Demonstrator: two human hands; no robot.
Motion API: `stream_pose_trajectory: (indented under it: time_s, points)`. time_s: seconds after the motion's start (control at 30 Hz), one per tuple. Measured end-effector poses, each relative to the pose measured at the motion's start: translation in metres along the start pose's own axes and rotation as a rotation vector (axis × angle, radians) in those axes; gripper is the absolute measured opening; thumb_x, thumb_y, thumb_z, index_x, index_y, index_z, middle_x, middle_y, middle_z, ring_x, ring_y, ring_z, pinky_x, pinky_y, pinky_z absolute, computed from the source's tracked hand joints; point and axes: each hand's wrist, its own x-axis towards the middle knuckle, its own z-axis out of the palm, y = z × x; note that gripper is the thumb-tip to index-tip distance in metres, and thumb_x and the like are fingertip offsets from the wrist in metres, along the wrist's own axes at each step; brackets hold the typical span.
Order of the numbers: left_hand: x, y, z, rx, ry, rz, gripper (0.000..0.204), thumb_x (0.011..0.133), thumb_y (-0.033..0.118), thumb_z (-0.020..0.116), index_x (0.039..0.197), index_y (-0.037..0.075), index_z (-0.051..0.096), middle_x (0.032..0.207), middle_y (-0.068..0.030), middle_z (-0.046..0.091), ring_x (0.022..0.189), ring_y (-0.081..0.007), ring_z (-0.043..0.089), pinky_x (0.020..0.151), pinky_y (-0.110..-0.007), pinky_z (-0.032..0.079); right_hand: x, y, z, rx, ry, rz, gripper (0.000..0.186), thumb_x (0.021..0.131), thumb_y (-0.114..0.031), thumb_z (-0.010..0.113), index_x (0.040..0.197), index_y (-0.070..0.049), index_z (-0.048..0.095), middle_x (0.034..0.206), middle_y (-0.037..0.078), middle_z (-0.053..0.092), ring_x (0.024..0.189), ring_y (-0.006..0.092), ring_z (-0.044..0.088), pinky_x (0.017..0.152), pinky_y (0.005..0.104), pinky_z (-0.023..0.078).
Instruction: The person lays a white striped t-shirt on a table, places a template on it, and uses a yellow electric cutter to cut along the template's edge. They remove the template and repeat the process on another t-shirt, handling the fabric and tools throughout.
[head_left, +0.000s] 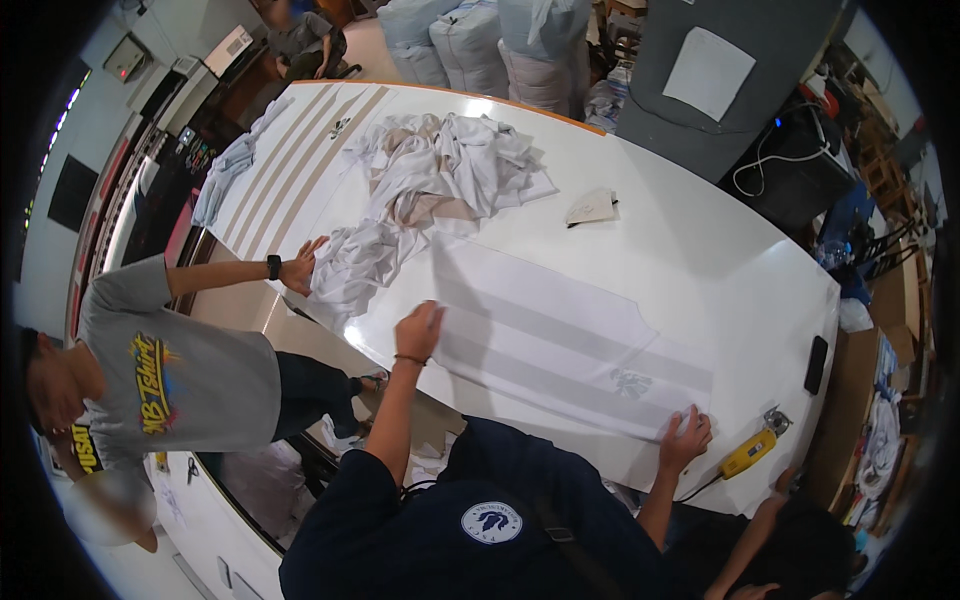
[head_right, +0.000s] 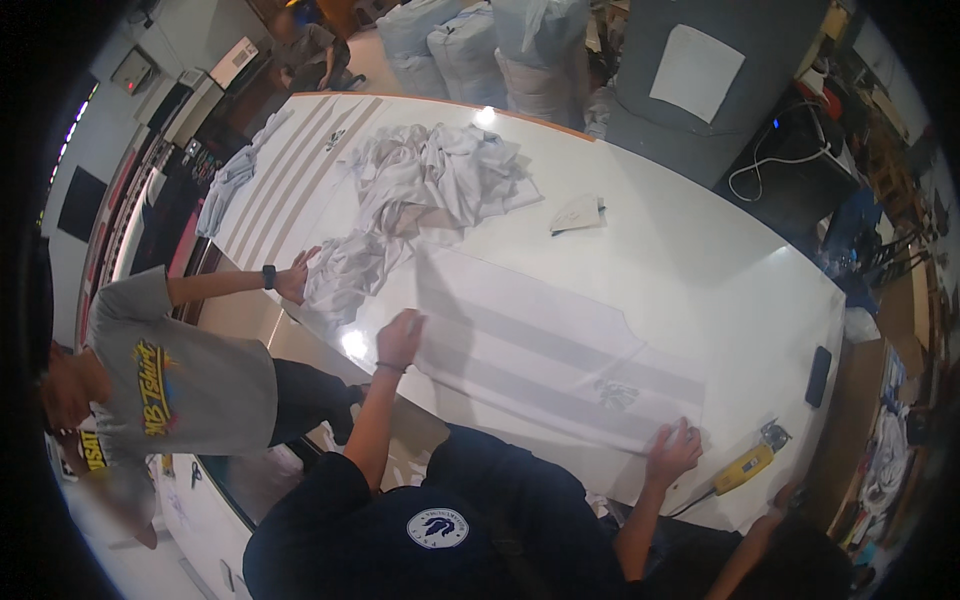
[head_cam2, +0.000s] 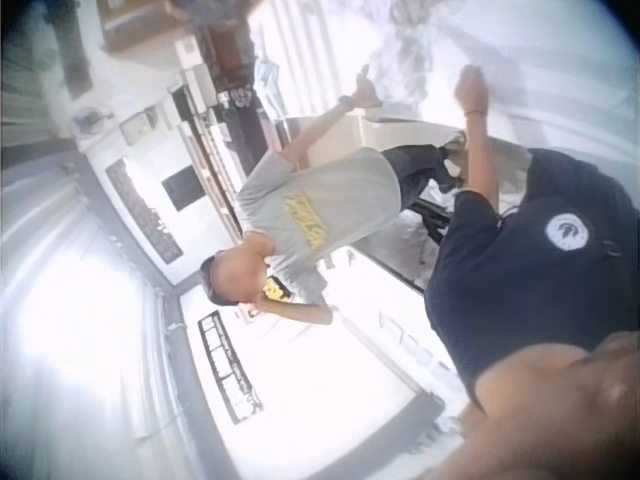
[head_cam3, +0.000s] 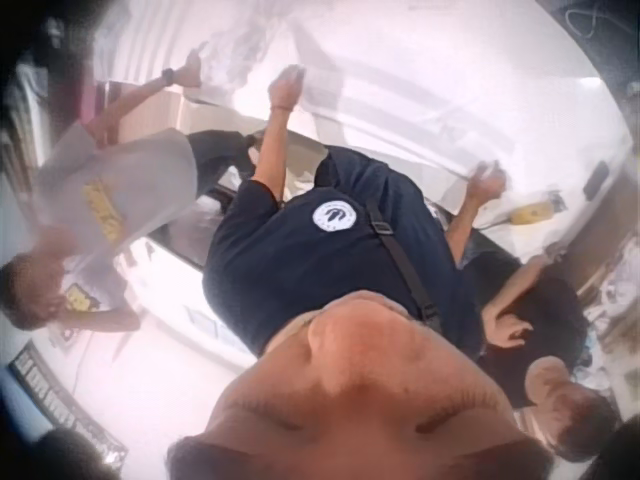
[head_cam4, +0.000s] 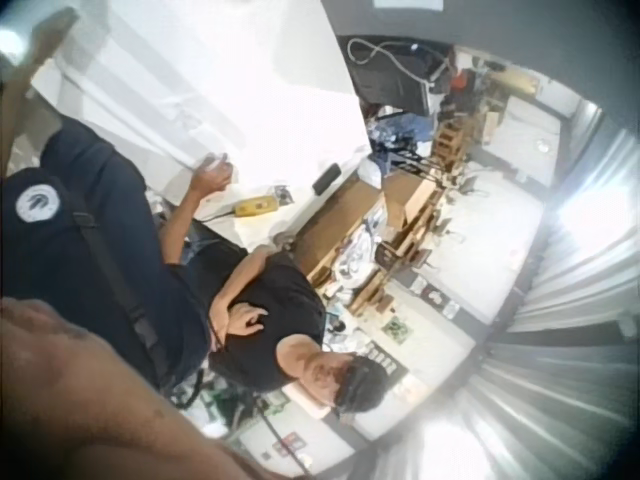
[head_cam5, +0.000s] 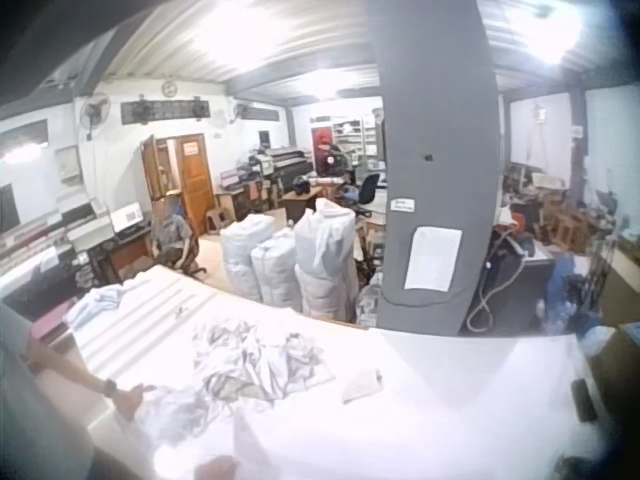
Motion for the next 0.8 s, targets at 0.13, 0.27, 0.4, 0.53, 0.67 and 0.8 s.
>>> stream_pose_trajectory:
  time_s: [0.13, 0.27, 0.4, 0.53, 0.67, 0.8]
  points:
    - [0.012, 0.048, 0.014, -0.151, -0.292, 0.229, 0.027, 0.088, 0.034, 0.077, 0.102, 0.012, 0.073, 0.095, -0.0082, 0.07, 0.096, -0.0297, 0.066, 0.085, -0.043, 0.053, 0.006, -0.007, -0.002, -0.009, 0.021, 0.006, 0.051, 0.094, -0.041, 0.065, 0.135, -0.012, 0.063, 0.135, 0.017, 0.053, 0.125, 0.0382, 0.048, 0.101, 0.0557, 0.04]
    - [0.013, 0.033, 0.052, -0.089, -0.002, -0.177, 0.038, 0.086, 0.037, 0.078, 0.111, 0.01, 0.071, 0.104, -0.0115, 0.066, 0.103, -0.0309, 0.061, 0.092, -0.045, 0.048, 0.011, -0.005, -0.006, 0.07, 0.093, -0.006, 0.05, 0.093, -0.04, 0.067, 0.134, -0.011, 0.063, 0.133, 0.017, 0.054, 0.123, 0.0388, 0.05, 0.101, 0.056, 0.039]
    - [0.02, 0.051, 0.056, 0.027, -0.048, -0.043, 0.054, 0.082, 0.042, 0.079, 0.122, 0.009, 0.065, 0.116, -0.0142, 0.06, 0.109, -0.0322, 0.057, 0.092, -0.046, 0.047, 0.004, 0.006, -0.006, 0.102, 0.074, 0.057, 0.049, 0.092, -0.037, 0.068, 0.133, -0.01, 0.064, 0.131, 0.017, 0.055, 0.121, 0.0387, 0.051, 0.101, 0.0563, 0.04]
    - [0.007, 0.086, 0.043, 0.12, -0.307, 0.14, 0.065, 0.08, 0.041, 0.077, 0.131, 0.007, 0.057, 0.119, -0.0143, 0.058, 0.114, -0.0324, 0.055, 0.094, -0.046, 0.047, -0.003, 0.006, -0.001, 0.067, 0.066, 0.028, 0.048, 0.094, -0.037, 0.067, 0.132, -0.008, 0.064, 0.132, 0.017, 0.055, 0.121, 0.0386, 0.05, 0.1, 0.0534, 0.041]
    - [0.009, 0.053, 0.06, 0.243, -0.308, -0.007, 0.059, 0.083, 0.029, 0.069, 0.134, 0.005, 0.053, 0.115, -0.0156, 0.062, 0.106, -0.0357, 0.062, 0.089, -0.049, 0.053, -0.01, 0.0, 0.005, -0.004, 0.031, 0.056, 0.05, 0.097, -0.038, 0.063, 0.138, -0.011, 0.06, 0.139, 0.017, 0.051, 0.127, 0.0373, 0.047, 0.104, 0.0546, 0.038]
    - [0.045, -0.002, 0.04, 0.227, -0.306, -0.284, 0.053, 0.084, 0.015, 0.061, 0.135, 0.006, 0.051, 0.119, -0.0193, 0.064, 0.101, -0.0391, 0.067, 0.085, -0.051, 0.056, -0.019, 0.01, 0.012, -0.143, 0.048, 0.038, 0.051, 0.101, -0.037, 0.056, 0.146, -0.014, 0.054, 0.146, 0.015, 0.048, 0.134, 0.0354, 0.043, 0.108, 0.0551, 0.034]
